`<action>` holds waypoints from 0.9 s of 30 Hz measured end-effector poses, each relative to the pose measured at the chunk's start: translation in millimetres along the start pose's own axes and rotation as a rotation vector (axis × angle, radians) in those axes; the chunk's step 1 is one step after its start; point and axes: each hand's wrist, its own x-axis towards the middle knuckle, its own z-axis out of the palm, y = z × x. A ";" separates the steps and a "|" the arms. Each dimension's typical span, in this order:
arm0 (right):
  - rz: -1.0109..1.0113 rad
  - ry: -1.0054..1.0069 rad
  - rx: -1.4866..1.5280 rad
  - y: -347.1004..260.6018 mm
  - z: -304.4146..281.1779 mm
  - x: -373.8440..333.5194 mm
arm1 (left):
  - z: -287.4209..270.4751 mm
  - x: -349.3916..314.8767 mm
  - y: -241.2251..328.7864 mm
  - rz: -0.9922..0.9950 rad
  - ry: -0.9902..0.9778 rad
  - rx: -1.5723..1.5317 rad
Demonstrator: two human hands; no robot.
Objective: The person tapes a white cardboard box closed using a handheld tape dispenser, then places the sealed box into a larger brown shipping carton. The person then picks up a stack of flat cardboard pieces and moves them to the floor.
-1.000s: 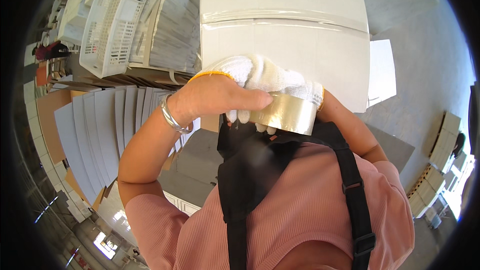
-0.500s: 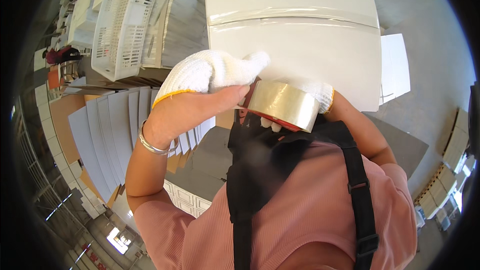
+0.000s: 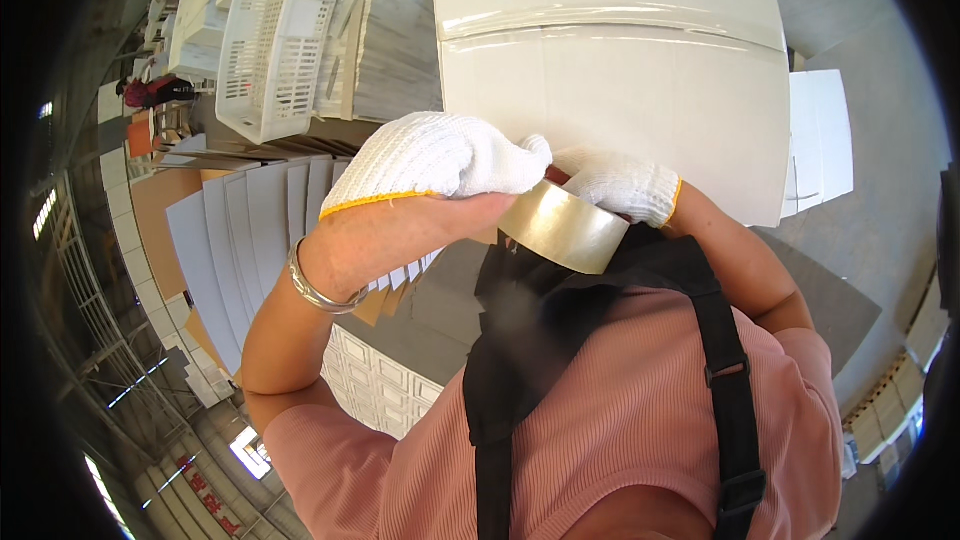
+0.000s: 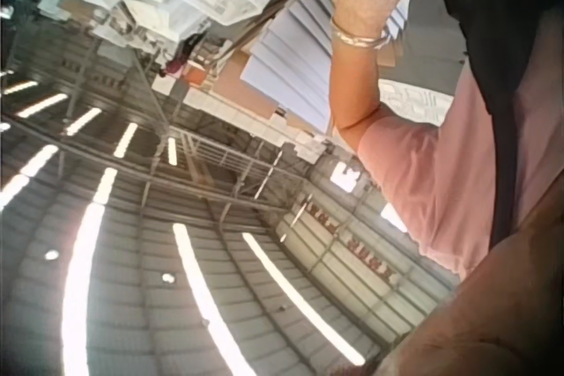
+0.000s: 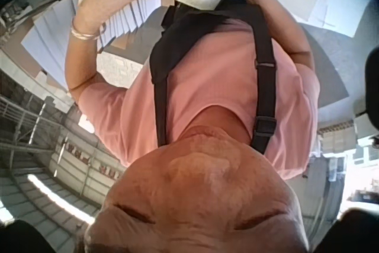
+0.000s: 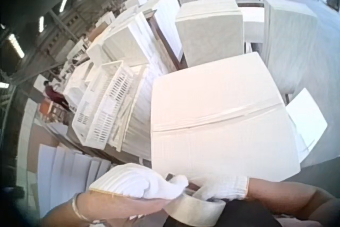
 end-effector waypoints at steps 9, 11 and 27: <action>0.191 0.004 -0.275 -34.5 8.6 -14.1 | 7.7 0.5 7.8 0.145 0.059 0.333; 0.214 0.006 -0.272 -38.9 10.5 -16.3 | 12.9 1.1 -6.2 0.298 0.142 0.383; 0.089 0.066 -0.019 -12.3 5.9 -3.9 | 22.4 10.1 -37.6 0.262 0.283 -0.005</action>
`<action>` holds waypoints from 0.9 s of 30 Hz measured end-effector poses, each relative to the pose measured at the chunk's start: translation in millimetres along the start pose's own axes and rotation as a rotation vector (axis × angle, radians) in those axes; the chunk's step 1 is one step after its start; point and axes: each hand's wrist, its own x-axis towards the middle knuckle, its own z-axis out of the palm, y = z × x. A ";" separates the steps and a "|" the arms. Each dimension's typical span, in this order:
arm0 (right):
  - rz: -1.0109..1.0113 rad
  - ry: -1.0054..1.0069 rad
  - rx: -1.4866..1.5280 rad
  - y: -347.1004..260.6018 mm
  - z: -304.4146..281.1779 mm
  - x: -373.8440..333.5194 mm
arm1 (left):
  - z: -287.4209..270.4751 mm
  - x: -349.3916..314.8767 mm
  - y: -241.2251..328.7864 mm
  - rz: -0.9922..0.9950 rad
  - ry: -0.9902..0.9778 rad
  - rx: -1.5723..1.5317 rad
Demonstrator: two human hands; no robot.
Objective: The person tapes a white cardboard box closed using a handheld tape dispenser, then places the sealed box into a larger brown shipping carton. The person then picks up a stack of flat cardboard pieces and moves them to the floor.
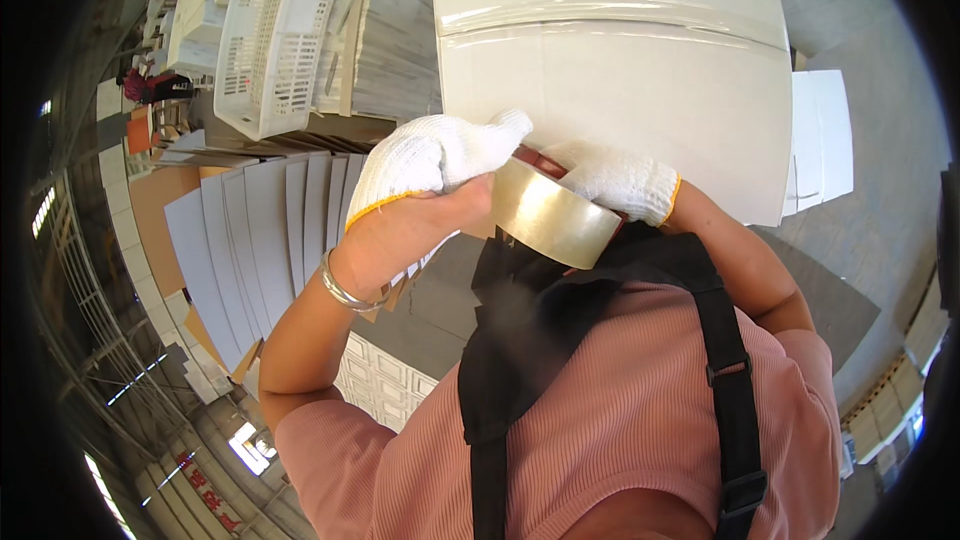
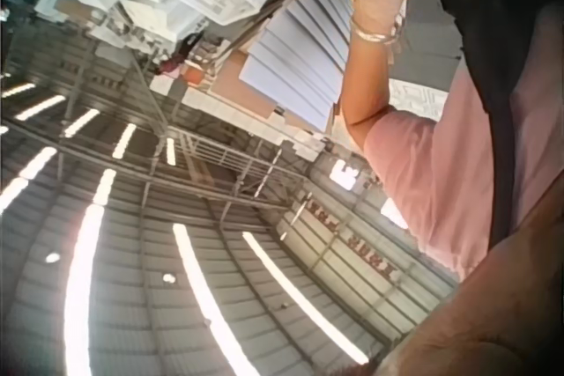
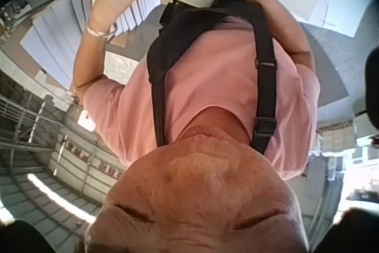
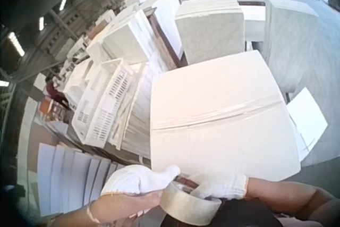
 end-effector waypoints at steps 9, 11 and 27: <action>0.017 -0.084 0.175 -6.5 0.5 -6.0 | -22.3 -2.3 2.4 -0.424 -0.205 -0.420; -0.006 -0.101 0.186 -10.3 1.8 -7.6 | -24.1 -1.4 4.0 -0.415 -0.247 -0.432; 0.036 -0.080 0.022 -7.9 0.8 -5.7 | -31.5 25.9 -7.8 -0.065 -0.410 -0.091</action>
